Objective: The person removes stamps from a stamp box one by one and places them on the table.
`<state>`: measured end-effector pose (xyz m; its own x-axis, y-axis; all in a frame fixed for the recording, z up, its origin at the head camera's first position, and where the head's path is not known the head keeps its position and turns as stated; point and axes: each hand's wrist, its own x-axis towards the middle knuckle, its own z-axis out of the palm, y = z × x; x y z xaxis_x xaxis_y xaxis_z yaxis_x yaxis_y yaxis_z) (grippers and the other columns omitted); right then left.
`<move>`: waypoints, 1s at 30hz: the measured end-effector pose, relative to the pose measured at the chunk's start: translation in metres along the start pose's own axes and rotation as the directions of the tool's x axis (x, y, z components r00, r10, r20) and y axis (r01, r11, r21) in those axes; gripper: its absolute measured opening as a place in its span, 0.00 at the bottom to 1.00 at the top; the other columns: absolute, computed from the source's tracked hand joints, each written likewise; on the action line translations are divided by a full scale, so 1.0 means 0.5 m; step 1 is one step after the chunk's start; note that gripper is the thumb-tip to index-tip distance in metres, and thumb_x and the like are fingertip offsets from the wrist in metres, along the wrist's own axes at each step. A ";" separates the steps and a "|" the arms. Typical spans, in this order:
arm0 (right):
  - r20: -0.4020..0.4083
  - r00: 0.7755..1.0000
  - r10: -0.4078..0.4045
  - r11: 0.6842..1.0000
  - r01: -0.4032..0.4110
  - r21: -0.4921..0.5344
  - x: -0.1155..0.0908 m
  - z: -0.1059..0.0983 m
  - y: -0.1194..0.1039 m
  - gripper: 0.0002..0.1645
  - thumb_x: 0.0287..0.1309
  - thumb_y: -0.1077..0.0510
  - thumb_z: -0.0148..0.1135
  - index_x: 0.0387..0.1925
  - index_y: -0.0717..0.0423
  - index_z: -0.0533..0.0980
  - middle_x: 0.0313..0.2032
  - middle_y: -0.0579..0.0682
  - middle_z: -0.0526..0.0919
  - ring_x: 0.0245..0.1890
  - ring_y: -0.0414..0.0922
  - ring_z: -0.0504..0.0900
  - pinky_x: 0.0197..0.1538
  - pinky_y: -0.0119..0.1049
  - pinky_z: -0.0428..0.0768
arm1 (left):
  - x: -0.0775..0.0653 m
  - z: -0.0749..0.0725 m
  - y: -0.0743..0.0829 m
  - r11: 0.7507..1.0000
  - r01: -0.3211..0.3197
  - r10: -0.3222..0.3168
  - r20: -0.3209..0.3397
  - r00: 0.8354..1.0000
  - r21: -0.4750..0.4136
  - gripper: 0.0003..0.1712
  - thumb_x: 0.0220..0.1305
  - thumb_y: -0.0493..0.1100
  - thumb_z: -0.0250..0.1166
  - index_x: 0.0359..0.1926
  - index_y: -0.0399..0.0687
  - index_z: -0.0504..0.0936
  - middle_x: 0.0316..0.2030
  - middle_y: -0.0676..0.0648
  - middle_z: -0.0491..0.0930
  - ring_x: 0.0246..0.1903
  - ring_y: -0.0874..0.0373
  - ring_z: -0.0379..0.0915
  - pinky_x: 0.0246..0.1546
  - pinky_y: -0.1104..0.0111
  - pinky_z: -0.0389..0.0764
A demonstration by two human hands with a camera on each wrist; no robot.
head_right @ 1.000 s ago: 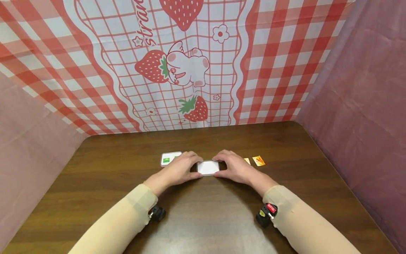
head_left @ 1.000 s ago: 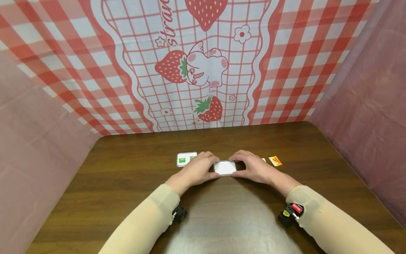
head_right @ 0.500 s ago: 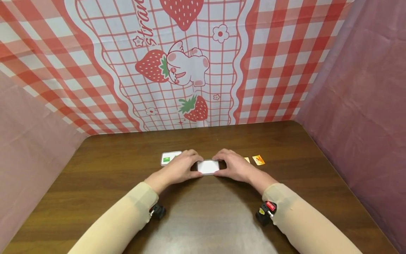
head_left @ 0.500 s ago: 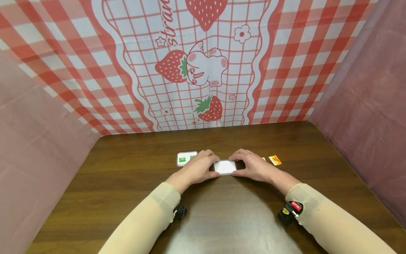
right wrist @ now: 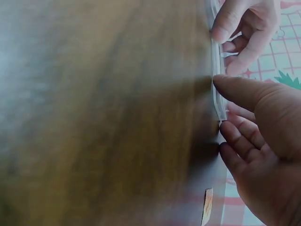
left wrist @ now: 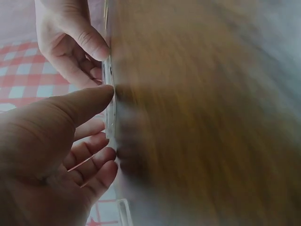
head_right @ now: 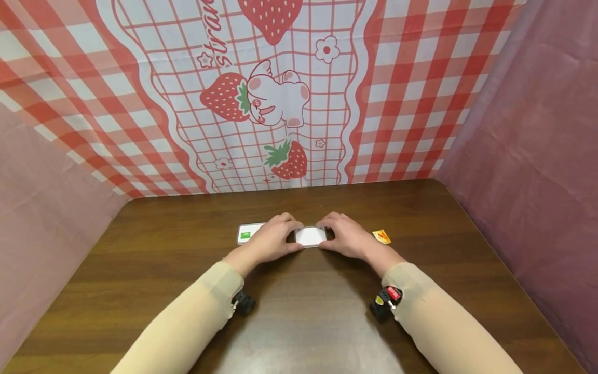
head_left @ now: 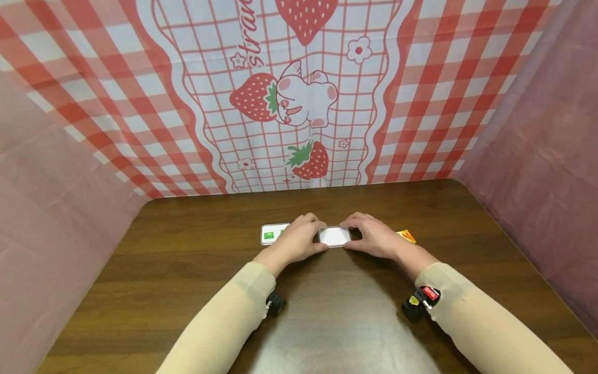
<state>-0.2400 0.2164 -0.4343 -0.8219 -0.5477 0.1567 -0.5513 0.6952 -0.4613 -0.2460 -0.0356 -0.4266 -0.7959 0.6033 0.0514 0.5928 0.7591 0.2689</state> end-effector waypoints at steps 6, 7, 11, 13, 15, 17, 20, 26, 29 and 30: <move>-0.043 0.997 -0.058 0.998 0.058 -0.002 0.015 0.007 0.056 0.29 0.67 0.50 0.80 0.61 0.64 0.85 0.57 0.61 0.85 0.58 0.59 0.83 0.60 0.56 0.82 | 0.019 0.005 0.003 0.999 0.041 -0.042 -0.029 0.999 -0.023 0.33 0.75 0.56 0.75 0.72 0.46 0.82 0.66 0.44 0.80 0.63 0.47 0.76 0.67 0.54 0.77; -0.042 0.997 -0.057 0.998 0.057 -0.004 0.017 0.006 0.061 0.29 0.67 0.49 0.80 0.61 0.63 0.85 0.57 0.61 0.85 0.58 0.59 0.83 0.60 0.56 0.82 | 0.022 0.005 0.003 0.999 0.048 -0.049 -0.032 0.998 -0.026 0.33 0.75 0.56 0.75 0.73 0.47 0.82 0.66 0.44 0.80 0.64 0.47 0.76 0.68 0.53 0.76; -0.033 0.999 -0.015 1.000 0.015 0.001 0.021 -0.010 0.046 0.29 0.65 0.53 0.81 0.60 0.65 0.85 0.57 0.63 0.85 0.59 0.62 0.83 0.61 0.60 0.81 | 0.034 0.008 0.004 0.997 0.064 -0.066 -0.039 0.997 -0.030 0.33 0.75 0.56 0.75 0.73 0.47 0.81 0.66 0.44 0.80 0.65 0.47 0.75 0.69 0.52 0.75; -0.024 1.000 0.011 1.000 -0.011 0.005 0.024 -0.019 0.032 0.29 0.64 0.56 0.82 0.61 0.68 0.84 0.58 0.64 0.85 0.60 0.63 0.83 0.63 0.61 0.80 | 0.039 0.010 0.003 0.997 0.070 -0.071 -0.043 0.997 -0.033 0.33 0.76 0.56 0.74 0.74 0.47 0.81 0.67 0.44 0.80 0.65 0.47 0.75 0.70 0.52 0.74; -0.023 0.999 0.031 1.000 -0.031 -0.005 0.027 -0.022 0.025 0.28 0.64 0.58 0.82 0.61 0.68 0.84 0.58 0.64 0.85 0.61 0.63 0.83 0.64 0.61 0.80 | 0.044 0.011 0.001 0.997 0.072 -0.074 -0.047 0.996 -0.032 0.33 0.76 0.56 0.74 0.74 0.47 0.81 0.67 0.44 0.80 0.66 0.47 0.75 0.71 0.52 0.74; -0.020 0.999 0.040 0.999 -0.041 -0.021 0.031 -0.022 0.023 0.29 0.64 0.59 0.81 0.61 0.69 0.84 0.58 0.64 0.85 0.61 0.63 0.83 0.64 0.61 0.80 | 0.046 0.012 -0.001 0.997 0.075 -0.076 -0.051 0.996 -0.033 0.33 0.76 0.56 0.74 0.74 0.48 0.81 0.67 0.45 0.80 0.66 0.47 0.75 0.71 0.51 0.74; -0.018 0.998 0.054 0.998 -0.054 -0.020 0.033 -0.019 0.024 0.29 0.64 0.60 0.81 0.62 0.69 0.83 0.59 0.65 0.84 0.62 0.63 0.82 0.65 0.61 0.79 | 0.046 0.011 -0.003 0.997 0.075 -0.076 -0.049 0.996 -0.036 0.33 0.76 0.56 0.74 0.74 0.48 0.81 0.67 0.44 0.79 0.66 0.46 0.75 0.71 0.50 0.74; -0.042 0.997 0.062 0.998 -0.062 0.000 0.033 -0.014 0.020 0.34 0.63 0.58 0.82 0.66 0.68 0.81 0.65 0.67 0.80 0.67 0.66 0.78 0.69 0.63 0.75 | 0.030 -0.001 -0.019 0.993 0.068 -0.075 -0.060 0.995 -0.100 0.35 0.76 0.56 0.74 0.76 0.48 0.78 0.70 0.43 0.78 0.70 0.44 0.73 0.73 0.46 0.71; -0.080 0.996 0.043 0.999 -0.043 -0.007 0.031 -0.011 0.007 0.36 0.62 0.57 0.83 0.67 0.67 0.80 0.66 0.66 0.80 0.67 0.67 0.77 0.68 0.64 0.76 | 0.013 -0.009 -0.032 0.987 0.071 -0.082 -0.077 0.994 -0.141 0.35 0.76 0.55 0.74 0.77 0.47 0.78 0.72 0.42 0.77 0.72 0.43 0.72 0.74 0.46 0.70; -0.093 0.995 0.036 0.999 -0.037 -0.007 0.032 -0.008 0.003 0.36 0.62 0.57 0.83 0.67 0.67 0.80 0.66 0.66 0.80 0.67 0.66 0.77 0.68 0.64 0.76 | 0.007 -0.012 -0.036 0.986 0.071 -0.084 -0.086 0.993 -0.149 0.35 0.76 0.55 0.74 0.77 0.47 0.78 0.72 0.42 0.77 0.72 0.43 0.72 0.75 0.46 0.70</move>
<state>-0.2545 0.2104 -0.4288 -0.8509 -0.4767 0.2208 -0.5218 0.7181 -0.4604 -0.2601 -0.0484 -0.4256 -0.8506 0.5140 0.1111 0.5101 0.7551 0.4119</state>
